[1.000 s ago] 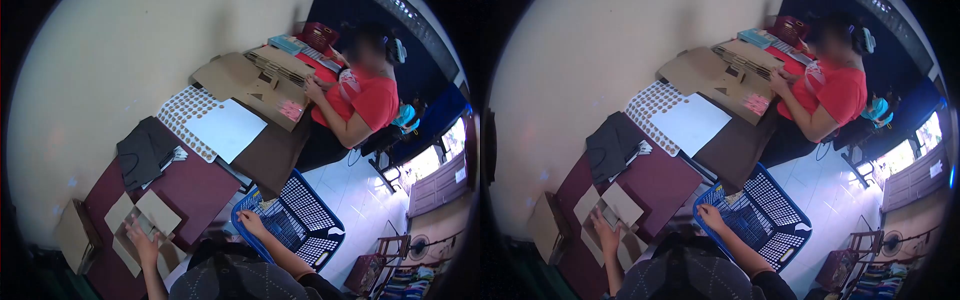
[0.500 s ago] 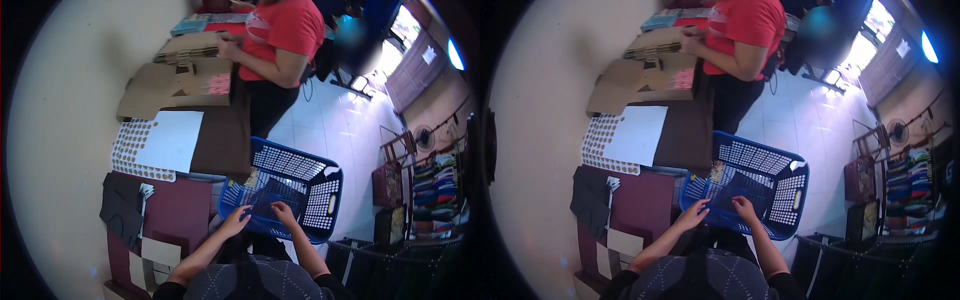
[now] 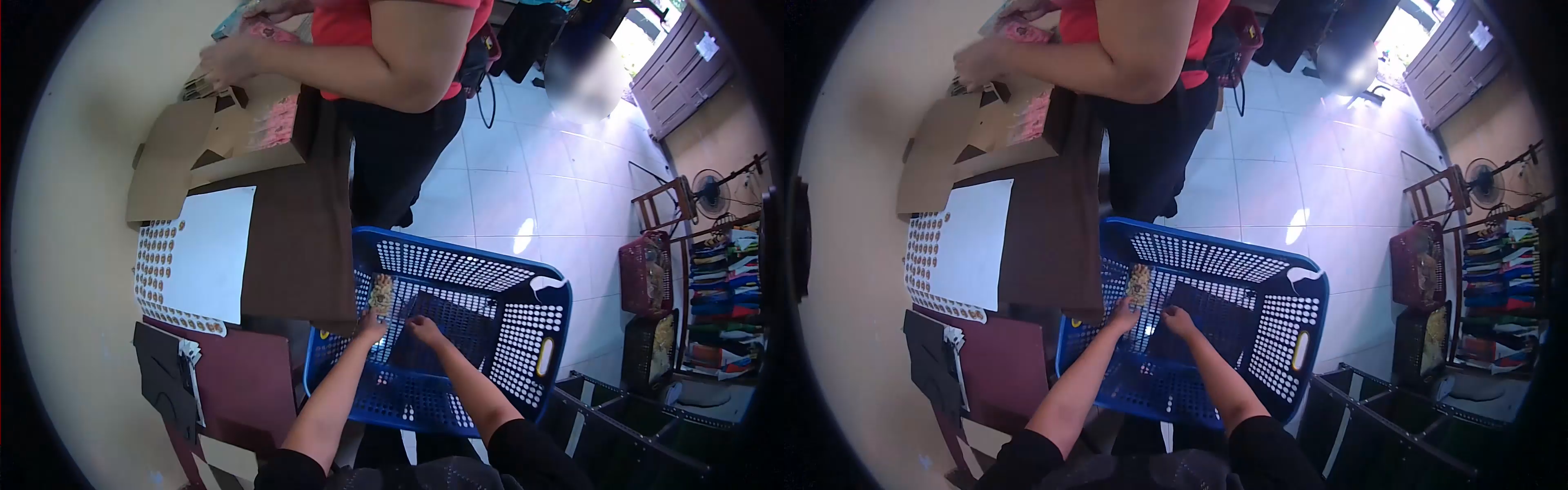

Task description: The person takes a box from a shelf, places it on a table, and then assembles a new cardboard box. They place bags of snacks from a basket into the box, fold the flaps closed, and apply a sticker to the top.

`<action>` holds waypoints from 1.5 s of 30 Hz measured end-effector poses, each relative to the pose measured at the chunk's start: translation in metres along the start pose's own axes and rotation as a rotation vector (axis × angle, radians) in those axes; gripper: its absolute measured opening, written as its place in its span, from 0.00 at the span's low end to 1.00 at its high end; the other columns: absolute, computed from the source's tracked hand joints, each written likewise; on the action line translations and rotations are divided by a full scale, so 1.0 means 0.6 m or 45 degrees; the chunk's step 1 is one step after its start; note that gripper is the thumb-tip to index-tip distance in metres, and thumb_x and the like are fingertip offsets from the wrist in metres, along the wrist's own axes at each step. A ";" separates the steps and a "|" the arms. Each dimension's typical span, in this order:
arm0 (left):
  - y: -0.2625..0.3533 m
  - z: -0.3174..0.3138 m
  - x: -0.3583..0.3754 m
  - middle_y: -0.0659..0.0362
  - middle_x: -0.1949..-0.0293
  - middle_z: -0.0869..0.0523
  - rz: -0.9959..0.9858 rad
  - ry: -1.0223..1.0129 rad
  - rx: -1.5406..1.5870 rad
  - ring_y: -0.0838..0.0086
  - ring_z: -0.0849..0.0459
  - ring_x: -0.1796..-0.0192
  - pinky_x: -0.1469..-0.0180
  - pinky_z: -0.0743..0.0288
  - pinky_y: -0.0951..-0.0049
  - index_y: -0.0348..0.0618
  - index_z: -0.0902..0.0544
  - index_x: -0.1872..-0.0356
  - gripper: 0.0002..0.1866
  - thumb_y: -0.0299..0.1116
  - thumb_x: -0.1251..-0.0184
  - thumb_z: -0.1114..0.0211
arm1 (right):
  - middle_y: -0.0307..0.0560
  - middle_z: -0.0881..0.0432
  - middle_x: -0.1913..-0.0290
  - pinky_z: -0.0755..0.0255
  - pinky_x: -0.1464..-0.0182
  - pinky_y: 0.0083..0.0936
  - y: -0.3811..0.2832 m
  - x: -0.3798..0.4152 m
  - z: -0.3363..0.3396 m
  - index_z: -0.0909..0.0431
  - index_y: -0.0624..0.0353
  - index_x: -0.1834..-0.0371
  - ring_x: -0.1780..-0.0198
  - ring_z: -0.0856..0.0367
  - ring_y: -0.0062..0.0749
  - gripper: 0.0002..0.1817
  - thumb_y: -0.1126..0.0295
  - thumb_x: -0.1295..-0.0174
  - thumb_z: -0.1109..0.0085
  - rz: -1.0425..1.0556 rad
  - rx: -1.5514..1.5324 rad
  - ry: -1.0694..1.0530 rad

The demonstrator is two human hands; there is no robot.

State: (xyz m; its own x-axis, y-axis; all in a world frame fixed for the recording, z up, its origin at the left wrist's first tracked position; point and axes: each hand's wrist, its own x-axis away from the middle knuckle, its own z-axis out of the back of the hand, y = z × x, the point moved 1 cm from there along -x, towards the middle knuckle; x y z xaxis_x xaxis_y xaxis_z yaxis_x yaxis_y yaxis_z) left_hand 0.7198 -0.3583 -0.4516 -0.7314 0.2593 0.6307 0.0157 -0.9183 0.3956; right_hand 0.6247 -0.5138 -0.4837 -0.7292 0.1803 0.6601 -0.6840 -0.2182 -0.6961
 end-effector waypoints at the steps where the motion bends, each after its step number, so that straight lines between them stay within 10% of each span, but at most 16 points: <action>1: -0.016 -0.013 -0.035 0.41 0.40 0.32 -0.037 -0.008 0.161 0.55 0.32 0.37 0.38 0.36 0.62 0.44 0.33 0.40 0.32 0.46 0.45 0.38 | 0.53 0.19 0.53 0.29 0.49 0.31 0.002 -0.033 -0.012 0.25 0.62 0.48 0.51 0.21 0.38 0.22 0.61 0.42 0.42 -0.027 -0.204 0.041; 8: -0.102 -0.153 -0.171 0.47 0.41 0.30 0.067 0.274 0.860 0.57 0.30 0.40 0.40 0.35 0.63 0.41 0.39 0.34 0.39 0.45 0.45 0.35 | 0.51 0.26 0.46 0.29 0.50 0.27 0.031 -0.169 -0.076 0.49 0.59 0.31 0.49 0.24 0.34 0.37 0.62 0.40 0.41 -0.165 -0.755 0.053; 18: 0.025 -0.095 -0.036 0.53 0.58 0.20 0.114 -0.156 0.968 0.73 0.22 0.56 0.53 0.28 0.74 0.43 0.28 0.44 0.20 0.34 0.36 0.41 | 0.48 0.19 0.55 0.27 0.52 0.24 -0.004 -0.047 0.001 0.30 0.66 0.45 0.56 0.20 0.30 0.22 0.69 0.41 0.38 0.035 -0.681 0.188; 24: 0.130 0.056 0.263 0.50 0.51 0.26 -0.613 0.133 0.776 0.61 0.25 0.49 0.45 0.31 0.66 0.44 0.27 0.44 0.19 0.30 0.37 0.41 | 0.48 0.18 0.59 0.27 0.57 0.22 -0.088 0.114 0.089 0.28 0.67 0.46 0.59 0.20 0.26 0.21 0.72 0.43 0.39 0.314 -0.496 0.173; 30: 0.126 0.226 0.525 0.49 0.46 0.29 -0.791 0.676 0.556 0.55 0.30 0.42 0.39 0.36 0.64 0.46 0.28 0.43 0.21 0.30 0.39 0.40 | 0.46 0.18 0.64 0.27 0.59 0.18 -0.277 0.345 0.118 0.30 0.65 0.48 0.59 0.21 0.24 0.21 0.78 0.47 0.37 0.521 -0.278 0.109; 38: -0.039 0.277 0.874 0.53 0.47 0.26 -0.569 1.179 -0.287 0.56 0.27 0.43 0.31 0.51 0.48 0.48 0.25 0.46 0.25 0.40 0.47 0.33 | 0.48 0.19 0.62 0.27 0.55 0.26 -0.439 0.704 -0.058 0.21 0.61 0.58 0.59 0.19 0.37 0.12 0.74 0.47 0.38 1.327 0.604 -0.613; 40: -0.116 0.224 0.944 0.55 0.57 0.20 -0.396 0.857 0.006 0.60 0.22 0.50 0.32 0.47 0.48 0.47 0.23 0.53 0.21 0.42 0.47 0.32 | 0.49 0.20 0.59 0.28 0.52 0.27 -0.431 0.778 -0.130 0.21 0.60 0.56 0.57 0.20 0.41 0.14 0.74 0.46 0.39 1.380 0.670 -0.717; 42: -0.166 0.184 1.048 0.53 0.64 0.19 -0.277 1.107 0.292 0.57 0.19 0.59 0.52 0.26 0.61 0.43 0.23 0.59 0.18 0.42 0.46 0.33 | 0.51 0.19 0.59 0.29 0.50 0.27 -0.425 0.857 -0.201 0.22 0.61 0.52 0.55 0.20 0.38 0.17 0.75 0.47 0.38 1.530 0.427 -0.665; 45: -0.262 0.086 1.156 0.49 0.66 0.18 -0.010 1.350 0.925 0.65 0.17 0.65 0.63 0.25 0.69 0.38 0.27 0.58 0.17 0.40 0.39 0.35 | 0.50 0.20 0.55 0.30 0.47 0.27 -0.400 0.940 -0.304 0.23 0.61 0.51 0.52 0.21 0.35 0.18 0.75 0.46 0.38 1.728 0.250 -0.480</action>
State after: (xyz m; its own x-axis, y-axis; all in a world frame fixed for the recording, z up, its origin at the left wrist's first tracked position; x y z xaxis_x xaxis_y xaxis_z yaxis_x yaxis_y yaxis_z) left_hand 0.2454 -0.0186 -0.0420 -0.9100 -0.4073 -0.0775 0.1299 -0.4577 0.8796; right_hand 0.3744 -0.1845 0.0043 -0.7370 -0.5286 -0.4212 0.5673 -0.1450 -0.8107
